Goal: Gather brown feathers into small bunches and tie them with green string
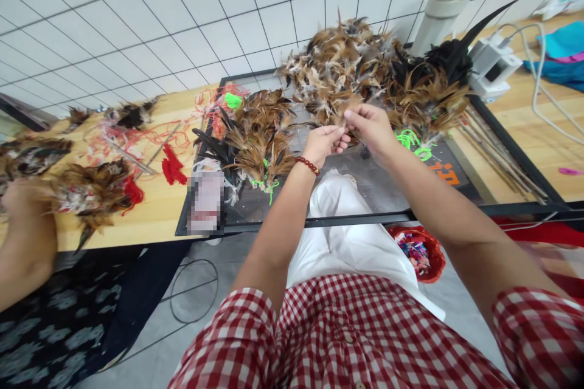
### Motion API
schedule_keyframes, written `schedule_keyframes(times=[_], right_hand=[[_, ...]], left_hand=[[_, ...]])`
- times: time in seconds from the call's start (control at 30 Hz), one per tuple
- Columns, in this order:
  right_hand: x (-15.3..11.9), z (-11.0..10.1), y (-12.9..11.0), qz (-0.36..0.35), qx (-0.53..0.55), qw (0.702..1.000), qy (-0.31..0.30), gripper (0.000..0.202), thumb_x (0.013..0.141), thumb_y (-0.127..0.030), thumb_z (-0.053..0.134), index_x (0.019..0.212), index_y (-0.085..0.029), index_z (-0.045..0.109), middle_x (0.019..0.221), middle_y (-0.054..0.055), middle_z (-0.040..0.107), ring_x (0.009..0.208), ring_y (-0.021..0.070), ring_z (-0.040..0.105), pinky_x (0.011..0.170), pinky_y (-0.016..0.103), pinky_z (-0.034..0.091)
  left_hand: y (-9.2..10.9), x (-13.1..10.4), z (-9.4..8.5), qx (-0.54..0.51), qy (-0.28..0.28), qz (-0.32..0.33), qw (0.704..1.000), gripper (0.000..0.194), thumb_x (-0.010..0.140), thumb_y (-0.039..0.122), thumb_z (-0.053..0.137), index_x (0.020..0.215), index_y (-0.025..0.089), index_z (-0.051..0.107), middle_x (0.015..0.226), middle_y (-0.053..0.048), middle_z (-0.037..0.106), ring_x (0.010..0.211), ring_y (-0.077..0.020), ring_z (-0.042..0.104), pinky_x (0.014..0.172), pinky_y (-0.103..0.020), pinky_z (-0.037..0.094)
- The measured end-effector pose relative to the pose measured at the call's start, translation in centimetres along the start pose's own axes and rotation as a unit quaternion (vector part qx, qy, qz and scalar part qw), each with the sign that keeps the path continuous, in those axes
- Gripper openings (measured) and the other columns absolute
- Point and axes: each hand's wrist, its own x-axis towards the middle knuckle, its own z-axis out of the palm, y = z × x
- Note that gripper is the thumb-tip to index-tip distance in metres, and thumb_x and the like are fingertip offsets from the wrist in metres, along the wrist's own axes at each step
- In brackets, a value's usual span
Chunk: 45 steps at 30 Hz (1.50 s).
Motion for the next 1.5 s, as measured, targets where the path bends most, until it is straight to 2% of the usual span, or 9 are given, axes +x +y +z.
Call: schedule_keyframes(times=[0.33,0.53,0.67,0.8,0.93,1.17,1.27,1.43,1.5], right_hand=[[0.0,-0.1,0.3,0.003,0.055,0.997,-0.045,0.059,0.052,-0.071,0.094,0.068,-0.021,0.066,0.059,-0.002,0.061,0.053,0.0114,0.051,0.049,0.026,0.041],[2.3,-2.8,1.6,-0.057,0.011,0.989,0.135,0.031,0.075,-0.048,0.085,0.08,-0.022,0.07,0.07,-0.001,0.064,0.063,0.0115,0.055,0.061,0.027,0.045],[1.8,-4.0,0.7,-0.079,-0.185,0.979,0.014,0.017,0.077,-0.035,0.079,0.078,-0.019,0.074,0.072,0.001,0.067,0.065,0.0129,0.055,0.067,0.03,0.044],[0.3,-3.3,-0.1,-0.123,-0.396,0.897,-0.151,0.019,0.075,-0.035,0.08,0.083,-0.018,0.08,0.081,0.005,0.073,0.076,0.0199,0.063,0.071,0.032,0.044],[0.3,-3.1,0.4,-0.161,-0.545,0.812,-0.134,0.02,0.084,-0.026,0.067,0.092,-0.018,0.084,0.097,0.012,0.077,0.091,0.0261,0.068,0.076,0.035,0.044],[0.8,-3.8,0.2,-0.074,-0.458,0.885,-0.04,0.026,0.084,-0.042,0.07,0.084,-0.019,0.081,0.074,0.004,0.073,0.07,0.0195,0.062,0.068,0.032,0.042],[0.3,-2.1,0.5,-0.094,-0.449,0.888,0.045,0.03,0.089,-0.045,0.065,0.085,-0.019,0.081,0.08,0.008,0.075,0.074,0.0215,0.063,0.069,0.033,0.042],[0.3,0.2,1.7,-0.129,-0.474,0.87,0.04,0.022,0.084,-0.039,0.069,0.077,-0.02,0.076,0.085,0.009,0.077,0.08,0.0242,0.065,0.072,0.035,0.043],[0.7,0.2,2.0,-0.115,-0.442,0.889,0.04,0.014,0.082,-0.03,0.067,0.075,-0.02,0.073,0.08,0.007,0.075,0.077,0.022,0.064,0.072,0.034,0.043]], left_hand=[[-0.2,-0.1,0.0,0.052,-0.028,0.004,0.998,0.018,0.093,0.007,0.07,0.075,0.01,0.071,0.061,0.002,0.071,0.05,-0.0036,0.062,0.053,-0.017,0.047],[0.3,0.5,-1.0,-0.071,0.049,0.053,0.995,0.017,0.094,0.013,0.071,0.077,0.013,0.071,0.059,0.004,0.067,0.049,-0.0025,0.058,0.052,-0.017,0.043],[0.5,0.9,-1.5,-0.131,0.125,0.077,0.98,0.013,0.095,0.015,0.071,0.082,0.014,0.07,0.061,0.005,0.067,0.051,-0.0018,0.058,0.056,-0.016,0.043],[0.4,1.3,-1.8,-0.159,0.158,0.083,0.971,0.012,0.094,0.016,0.072,0.083,0.014,0.07,0.061,0.006,0.066,0.051,-0.0016,0.058,0.056,-0.016,0.043],[0.4,1.5,-2.0,-0.171,0.176,0.077,0.966,0.013,0.094,0.017,0.073,0.082,0.015,0.069,0.06,0.006,0.064,0.05,-0.0013,0.057,0.055,-0.016,0.042],[0.4,1.4,-1.7,-0.175,0.173,0.084,0.966,0.016,0.099,0.015,0.064,0.083,0.015,0.069,0.059,0.006,0.065,0.049,-0.0013,0.057,0.053,-0.016,0.042],[0.2,1.4,-1.4,-0.158,0.178,0.084,0.968,0.015,0.098,0.016,0.066,0.082,0.015,0.069,0.059,0.006,0.064,0.049,-0.001,0.056,0.053,-0.016,0.041],[-0.1,1.8,-1.1,-0.127,0.191,0.095,0.969,0.015,0.093,0.018,0.072,0.079,0.015,0.07,0.057,0.007,0.063,0.047,-0.0008,0.054,0.053,-0.015,0.04],[-0.2,1.9,-1.1,-0.125,0.191,0.098,0.969,0.015,0.092,0.019,0.074,0.078,0.015,0.069,0.057,0.007,0.063,0.046,-0.001,0.054,0.052,-0.015,0.04]])
